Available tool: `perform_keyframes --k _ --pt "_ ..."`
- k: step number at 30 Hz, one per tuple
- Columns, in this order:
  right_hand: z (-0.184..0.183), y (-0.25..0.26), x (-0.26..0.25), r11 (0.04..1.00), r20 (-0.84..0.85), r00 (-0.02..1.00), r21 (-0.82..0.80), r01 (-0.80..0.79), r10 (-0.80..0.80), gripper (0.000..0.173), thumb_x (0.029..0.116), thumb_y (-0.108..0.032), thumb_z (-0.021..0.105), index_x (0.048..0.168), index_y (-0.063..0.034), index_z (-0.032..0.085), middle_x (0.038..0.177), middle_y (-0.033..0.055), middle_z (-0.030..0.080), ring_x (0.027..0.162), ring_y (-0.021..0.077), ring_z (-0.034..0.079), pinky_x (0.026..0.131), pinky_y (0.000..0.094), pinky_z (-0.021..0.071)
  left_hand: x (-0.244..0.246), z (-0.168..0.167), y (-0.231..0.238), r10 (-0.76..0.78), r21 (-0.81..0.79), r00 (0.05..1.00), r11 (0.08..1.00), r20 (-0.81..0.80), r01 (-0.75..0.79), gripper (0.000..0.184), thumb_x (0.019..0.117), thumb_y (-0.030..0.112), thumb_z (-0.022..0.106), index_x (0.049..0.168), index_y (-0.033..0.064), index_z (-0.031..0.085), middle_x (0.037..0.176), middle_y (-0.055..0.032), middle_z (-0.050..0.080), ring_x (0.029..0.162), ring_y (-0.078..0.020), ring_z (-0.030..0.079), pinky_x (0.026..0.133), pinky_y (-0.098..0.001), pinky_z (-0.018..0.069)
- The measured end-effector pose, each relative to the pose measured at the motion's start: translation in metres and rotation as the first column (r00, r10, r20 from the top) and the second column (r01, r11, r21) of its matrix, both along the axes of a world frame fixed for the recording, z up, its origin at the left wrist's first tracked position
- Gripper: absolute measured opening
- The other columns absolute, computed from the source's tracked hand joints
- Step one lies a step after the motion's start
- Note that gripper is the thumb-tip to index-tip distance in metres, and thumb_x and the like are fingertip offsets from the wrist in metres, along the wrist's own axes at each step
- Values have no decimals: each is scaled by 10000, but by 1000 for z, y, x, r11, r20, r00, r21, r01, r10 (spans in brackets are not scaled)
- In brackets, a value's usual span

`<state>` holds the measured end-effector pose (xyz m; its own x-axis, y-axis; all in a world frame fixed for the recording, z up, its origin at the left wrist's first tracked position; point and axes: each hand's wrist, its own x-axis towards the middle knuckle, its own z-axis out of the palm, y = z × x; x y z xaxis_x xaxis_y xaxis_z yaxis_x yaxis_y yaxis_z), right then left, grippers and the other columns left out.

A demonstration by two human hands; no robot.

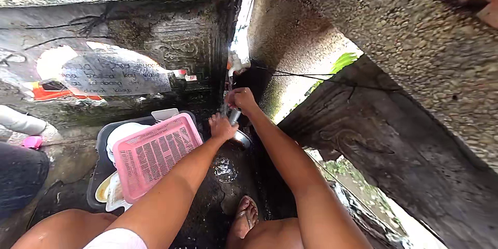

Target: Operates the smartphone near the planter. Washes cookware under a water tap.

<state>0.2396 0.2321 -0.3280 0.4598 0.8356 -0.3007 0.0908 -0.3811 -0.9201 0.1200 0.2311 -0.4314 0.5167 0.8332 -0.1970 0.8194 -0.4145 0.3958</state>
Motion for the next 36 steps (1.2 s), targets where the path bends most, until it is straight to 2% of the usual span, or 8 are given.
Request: perform_keyframes --k 6,12,14,17,23,26,30,36 --pt "-14 5 -7 983 -252 965 145 110 -71 268 1043 -304 611 1084 -55 699 620 -23 554 425 41 432 389 197 382 2 32 -2 -83 -221 993 973 -84 63 885 889 832 426 1261 64 661 1296 -172 668 1238 -343 625 1060 -658 427" --pt "3 6 -1 998 -177 984 64 14 -3 450 1076 -455 471 755 -143 522 536 -58 383 394 51 313 386 214 300 3 38 -7 406 -593 887 777 218 -210 734 924 684 593 1204 9 662 1198 -220 680 1153 -356 650 971 -612 508" --pt "5 5 -3 999 -194 981 37 6 2 421 1089 -417 457 784 -135 527 561 -54 414 419 54 360 406 214 340 2 38 -17 616 -751 745 612 255 -249 653 961 565 652 1221 -33 654 1246 -266 641 1181 -378 619 994 -579 501" --pt "10 1 -7 999 -258 966 26 35 -27 380 1112 -376 423 1120 -56 628 817 28 653 635 124 619 575 296 540 -2 51 -40 792 -866 575 422 208 -268 620 982 498 666 1266 -52 633 1326 -281 595 1244 -389 573 1022 -579 480" --pt "3 0 1 1000 -139 990 -27 16 -20 461 1084 -460 468 850 -91 616 596 -23 547 427 73 476 392 234 407 -14 71 -65 932 -950 319 246 176 -195 601 1020 473 620 1358 -21 562 1354 -251 581 1251 -369 568 1004 -581 501" --pt "7 1 7 991 -135 986 -86 -105 93 469 1110 -406 411 974 -25 647 756 56 672 612 156 657 583 330 581 -20 75 -61 968 -971 211 170 133 -168 630 1033 516 571 1410 13 524 1436 -233 530 1317 -369 524 1027 -613 477" --pt "11 1 17 983 -149 979 -99 -152 136 378 1093 -275 437 1135 -1 694 938 120 759 775 213 737 720 389 620 -16 67 -41 984 -976 128 145 125 -164 627 1027 508 579 1450 52 496 1503 -208 475 1379 -366 462 1044 -645 434" --pt "22 -13 16 981 -64 988 -123 -150 143 318 1069 -215 478 1152 6 692 977 128 763 814 211 747 750 394 625 -17 50 -24 968 -965 54 250 246 -81 519 1024 403 590 1381 30 538 1306 -212 612 1160 -348 613 921 -591 534"
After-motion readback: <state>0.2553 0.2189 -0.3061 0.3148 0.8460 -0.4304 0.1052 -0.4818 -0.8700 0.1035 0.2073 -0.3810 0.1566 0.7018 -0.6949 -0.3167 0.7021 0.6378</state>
